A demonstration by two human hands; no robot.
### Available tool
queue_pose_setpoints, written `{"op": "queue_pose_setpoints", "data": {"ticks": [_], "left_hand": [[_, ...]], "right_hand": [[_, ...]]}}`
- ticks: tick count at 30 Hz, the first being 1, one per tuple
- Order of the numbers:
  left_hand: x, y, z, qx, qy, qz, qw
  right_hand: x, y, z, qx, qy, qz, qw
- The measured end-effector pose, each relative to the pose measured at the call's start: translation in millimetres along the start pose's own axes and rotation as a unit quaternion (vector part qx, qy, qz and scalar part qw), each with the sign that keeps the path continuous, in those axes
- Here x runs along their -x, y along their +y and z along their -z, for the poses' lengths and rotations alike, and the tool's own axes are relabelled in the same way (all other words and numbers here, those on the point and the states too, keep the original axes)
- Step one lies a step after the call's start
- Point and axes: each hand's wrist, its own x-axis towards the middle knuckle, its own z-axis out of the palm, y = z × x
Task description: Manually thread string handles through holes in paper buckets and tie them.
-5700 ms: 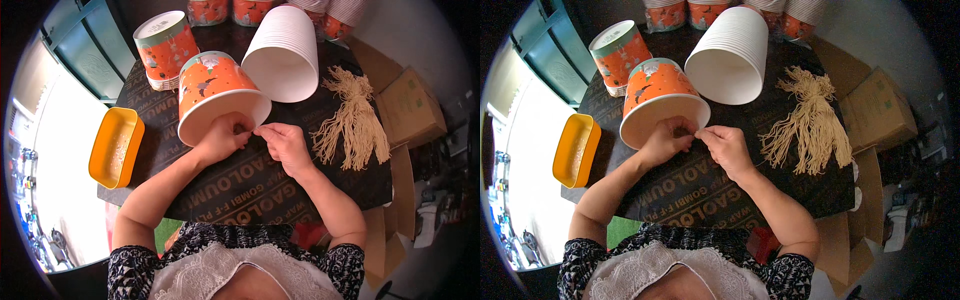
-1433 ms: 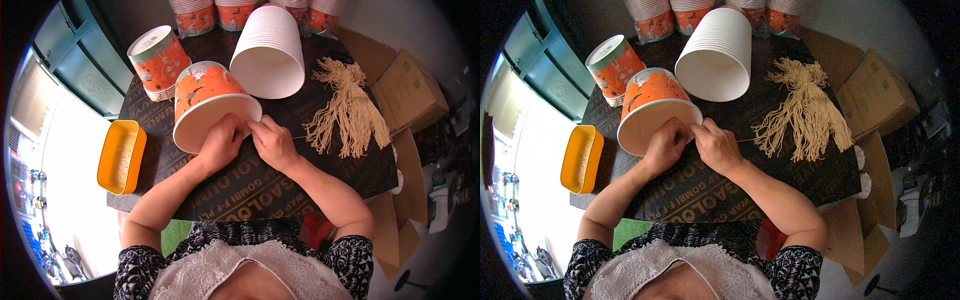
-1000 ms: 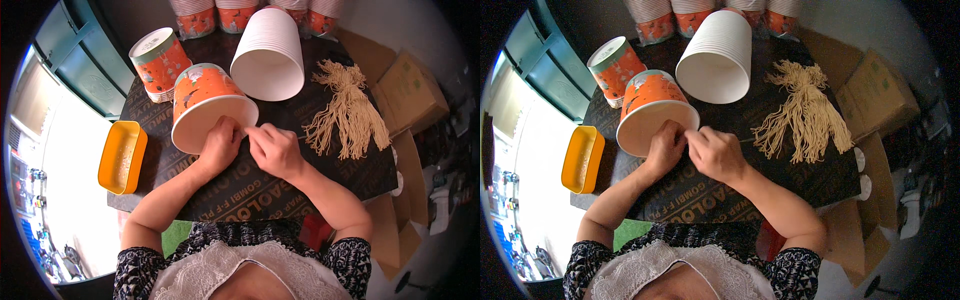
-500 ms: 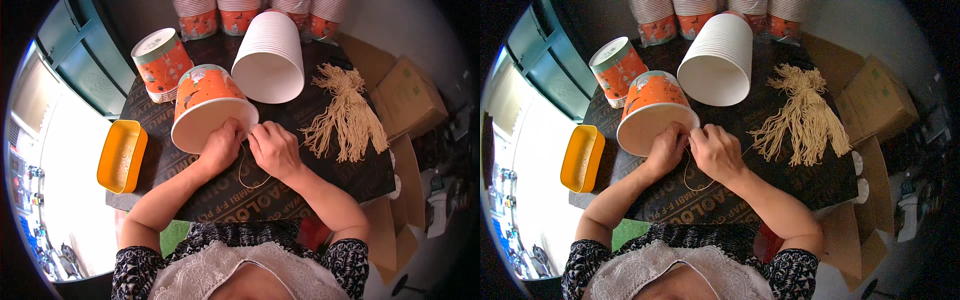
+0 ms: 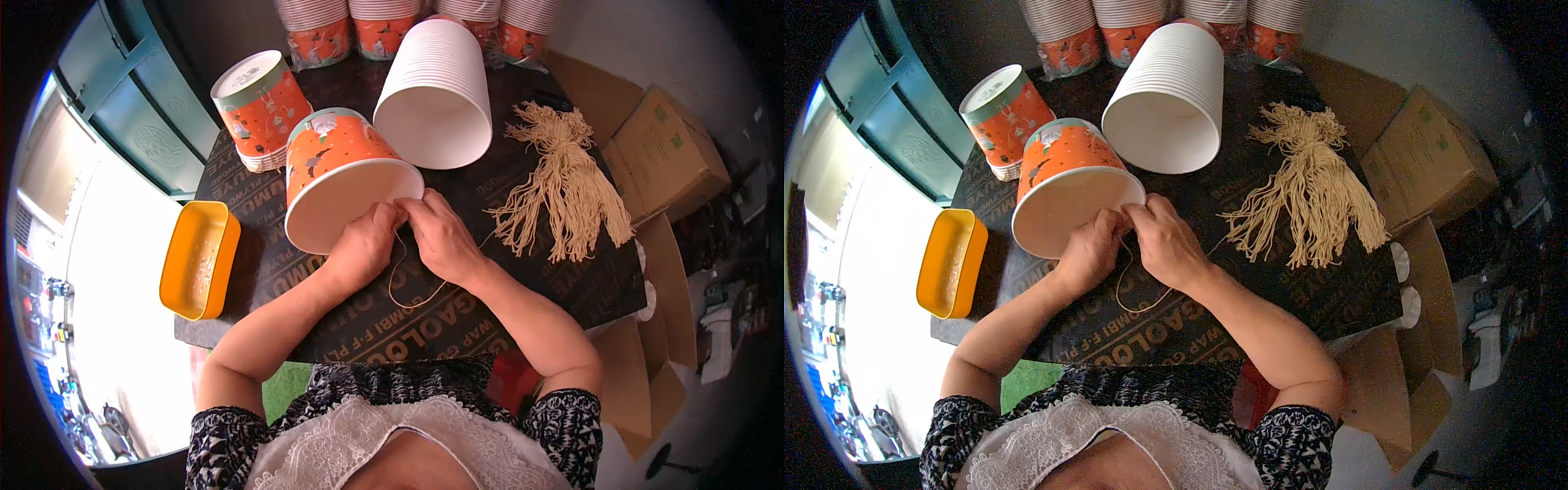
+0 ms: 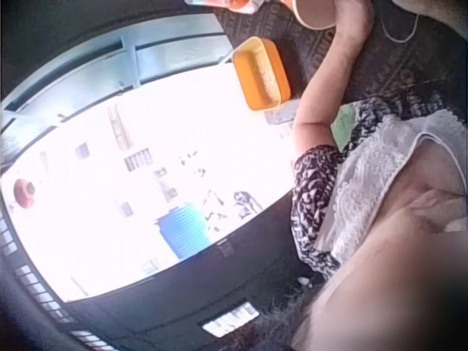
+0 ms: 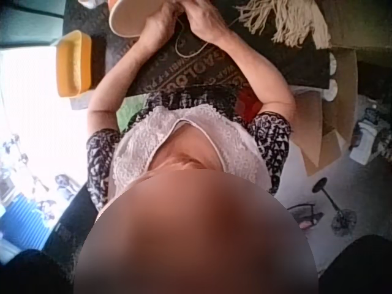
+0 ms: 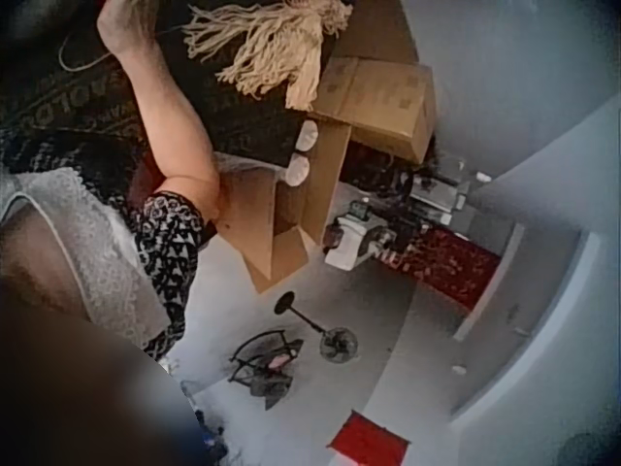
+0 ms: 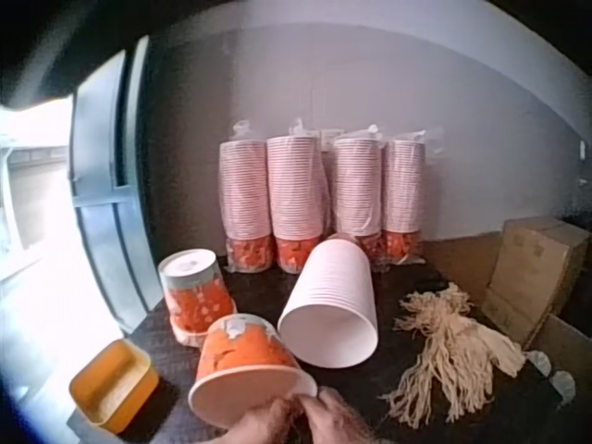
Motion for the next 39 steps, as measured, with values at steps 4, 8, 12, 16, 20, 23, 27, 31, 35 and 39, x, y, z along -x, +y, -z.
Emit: {"op": "queue_pose_setpoints", "data": {"ticks": [4, 8, 12, 16, 20, 23, 27, 31, 35, 39], "left_hand": [[3.5, -6.0, -3.1, -0.002, 0.006, -0.015, 1.000], [3.2, -4.9, -3.1, 0.009, 0.018, -0.025, 0.999], [3.3, -2.6, -1.5, 0.020, 0.002, 0.019, 1.000], [4.5, -7.7, 2.1, 0.111, 0.028, 0.033, 0.993], [2.9, -10.0, 4.7, 0.172, 0.023, 0.092, 0.980], [3.9, -9.6, 3.3, 0.212, 0.014, 0.157, 0.964], [2.4, -8.8, 3.0, 0.265, 0.029, 0.231, 0.936], [0.8, -3.6, 8.3, 0.284, 0.021, 0.255, 0.924], [-1.5, -1.7, 9.5, 0.329, 0.013, 0.275, 0.903], [-1.4, -3.8, 9.0, 0.324, -0.006, 0.291, 0.900]], "right_hand": [[-0.6, 0.8, 0.1, -0.021, -0.004, -0.011, 1.000], [-1.3, 1.1, 1.4, -0.023, -0.009, -0.010, 1.000], [-0.4, 4.7, -0.2, -0.018, 0.000, -0.003, 1.000], [-1.3, 0.8, -0.4, -0.022, -0.006, -0.008, 1.000], [-1.2, -4.5, 1.5, -0.021, -0.013, 0.006, 1.000], [1.2, -5.9, 0.5, -0.001, -0.030, 0.012, 0.999], [2.4, -7.2, -1.0, 0.011, -0.042, 0.023, 0.999], [0.4, -10.4, 1.3, 0.008, -0.051, 0.036, 0.998], [0.5, -11.1, 1.1, 0.015, -0.059, 0.028, 0.998], [0.8, -11.4, 2.1, 0.026, -0.105, -0.002, 0.994]]}}
